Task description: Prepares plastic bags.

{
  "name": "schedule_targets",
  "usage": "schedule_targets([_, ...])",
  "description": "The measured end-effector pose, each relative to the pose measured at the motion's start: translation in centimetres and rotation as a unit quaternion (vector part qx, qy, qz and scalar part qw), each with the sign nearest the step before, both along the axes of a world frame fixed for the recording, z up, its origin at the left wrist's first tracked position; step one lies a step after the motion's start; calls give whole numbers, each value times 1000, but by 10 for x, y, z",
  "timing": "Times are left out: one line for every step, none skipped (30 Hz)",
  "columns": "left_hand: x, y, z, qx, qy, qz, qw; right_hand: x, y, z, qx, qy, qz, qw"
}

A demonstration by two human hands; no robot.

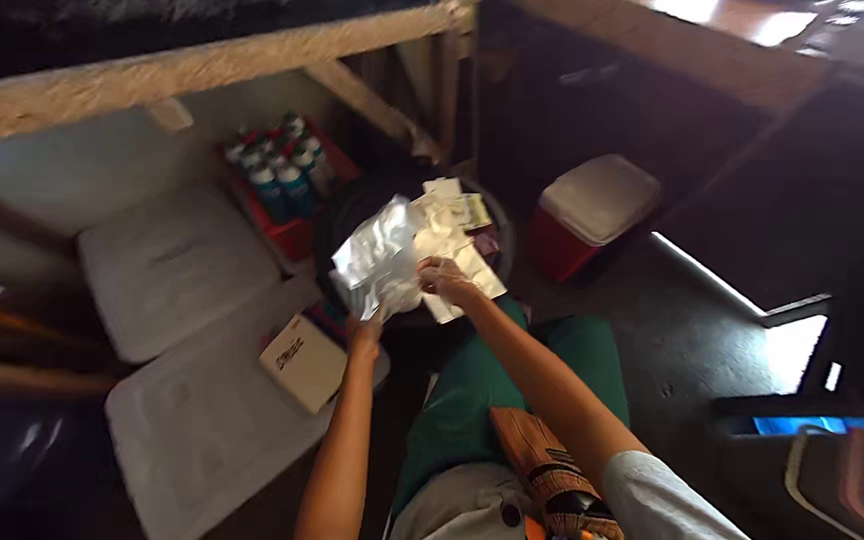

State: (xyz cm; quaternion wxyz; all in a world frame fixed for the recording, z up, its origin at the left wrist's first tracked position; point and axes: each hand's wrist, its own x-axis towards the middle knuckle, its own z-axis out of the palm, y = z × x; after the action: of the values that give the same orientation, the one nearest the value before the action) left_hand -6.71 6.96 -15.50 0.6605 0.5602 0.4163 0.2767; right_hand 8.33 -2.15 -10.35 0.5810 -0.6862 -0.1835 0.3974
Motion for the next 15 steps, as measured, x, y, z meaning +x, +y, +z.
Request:
schedule_targets([-1,2,1,42,29,-2,999,1,4,-2,-29,-85,12,996])
schedule_targets([-4,3,3,100,67,-15,993,4,8,-5,-64,-182,29,981])
schedule_targets([-9,4,4,165,101,-30,981,5,10,-9,-104,-269,51,956])
schedule_targets([-14,5,4,219,122,-44,967,6,11,-14,-134,-324,67,934])
schedule_targets([-18,7,4,264,122,-49,956,7,11,-22,-148,-345,71,924])
schedule_targets([-19,11,8,305,104,-49,945,8,12,-27,-148,-342,65,926])
schedule_targets([-20,16,16,339,73,-51,936,9,10,-28,-133,-329,53,933])
schedule_targets([-18,22,25,367,42,-57,928,11,8,-26,-104,-314,39,943])
schedule_targets([-12,29,35,386,18,-67,920,15,5,-23,-61,-301,26,951])
schedule_targets([-4,37,44,396,0,-79,915,18,5,-17,2,-283,12,959])
schedule_targets([6,45,51,401,-23,-98,910,19,7,-7,74,-258,6,963])
schedule_targets([14,53,55,410,-33,-121,903,19,10,9,138,-238,10,961])
schedule_targets([19,59,54,422,-20,-141,895,16,14,28,187,-231,23,955])
schedule_targets([19,63,51,429,23,-158,889,11,18,47,213,-238,36,947])
schedule_targets([18,62,44,430,79,-165,884,6,23,58,213,-263,43,940])
